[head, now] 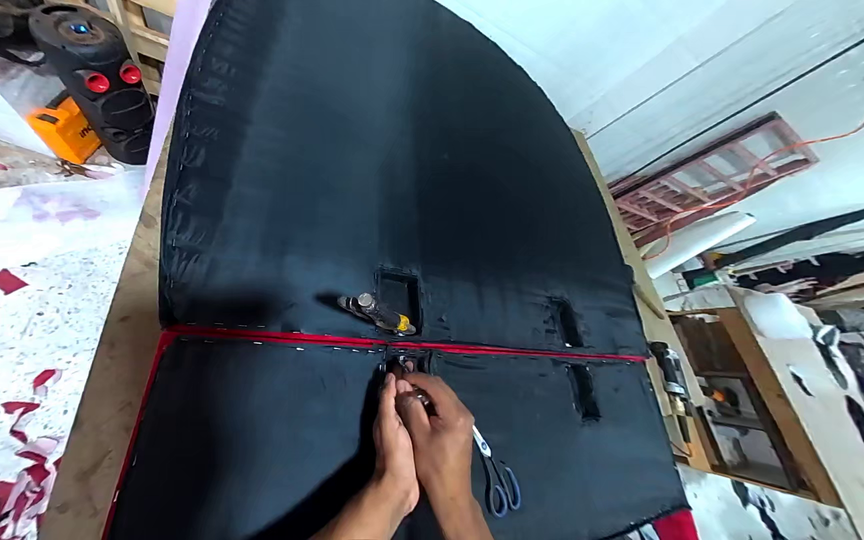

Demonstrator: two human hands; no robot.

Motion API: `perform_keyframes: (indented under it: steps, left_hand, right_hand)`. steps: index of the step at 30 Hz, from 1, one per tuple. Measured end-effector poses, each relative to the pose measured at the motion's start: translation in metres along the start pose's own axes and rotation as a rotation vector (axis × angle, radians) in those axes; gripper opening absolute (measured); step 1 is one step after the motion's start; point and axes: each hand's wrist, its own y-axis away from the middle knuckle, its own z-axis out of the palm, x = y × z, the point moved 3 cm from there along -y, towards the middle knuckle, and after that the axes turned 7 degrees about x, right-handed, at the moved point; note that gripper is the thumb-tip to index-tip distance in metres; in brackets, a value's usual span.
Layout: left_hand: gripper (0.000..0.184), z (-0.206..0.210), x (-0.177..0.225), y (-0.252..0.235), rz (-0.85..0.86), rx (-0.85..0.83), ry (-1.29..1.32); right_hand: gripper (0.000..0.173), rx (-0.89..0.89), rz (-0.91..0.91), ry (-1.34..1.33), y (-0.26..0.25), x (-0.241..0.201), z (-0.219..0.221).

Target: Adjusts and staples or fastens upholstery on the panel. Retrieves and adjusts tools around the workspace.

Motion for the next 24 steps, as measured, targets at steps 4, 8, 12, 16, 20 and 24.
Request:
perform_keyframes:
  steps: [4,8,12,16,20,24]
  left_hand:
    - [0.061,0.002,0.021,0.005,-0.115,-0.035,0.120]
    - [0.082,0.001,0.020,0.003,-0.246,-0.139,0.310]
    - [0.086,0.000,0.003,-0.007,-0.247,-0.166,0.432]
    - [0.095,0.000,0.000,-0.010,-0.163,-0.289,0.228]
    - [0.090,0.002,-0.002,-0.012,-0.133,-0.299,0.177]
    - [0.082,-0.004,-0.006,-0.002,-0.140,-0.250,0.122]
  right_hand:
    - [0.013,-0.115,-0.036,0.028,-0.005,-0.013,0.011]
    - [0.015,-0.212,-0.122,0.059,-0.015,-0.023,0.020]
    - [0.011,-0.229,-0.109,0.008,-0.015,-0.008,0.015]
    - [0.023,-0.058,0.290,-0.353,-0.010,0.028,-0.014]
    - [0.030,0.063,0.713,-0.754,-0.003,0.077,-0.018]
    - [0.026,0.032,0.635,-0.687,0.001,0.072,-0.026]
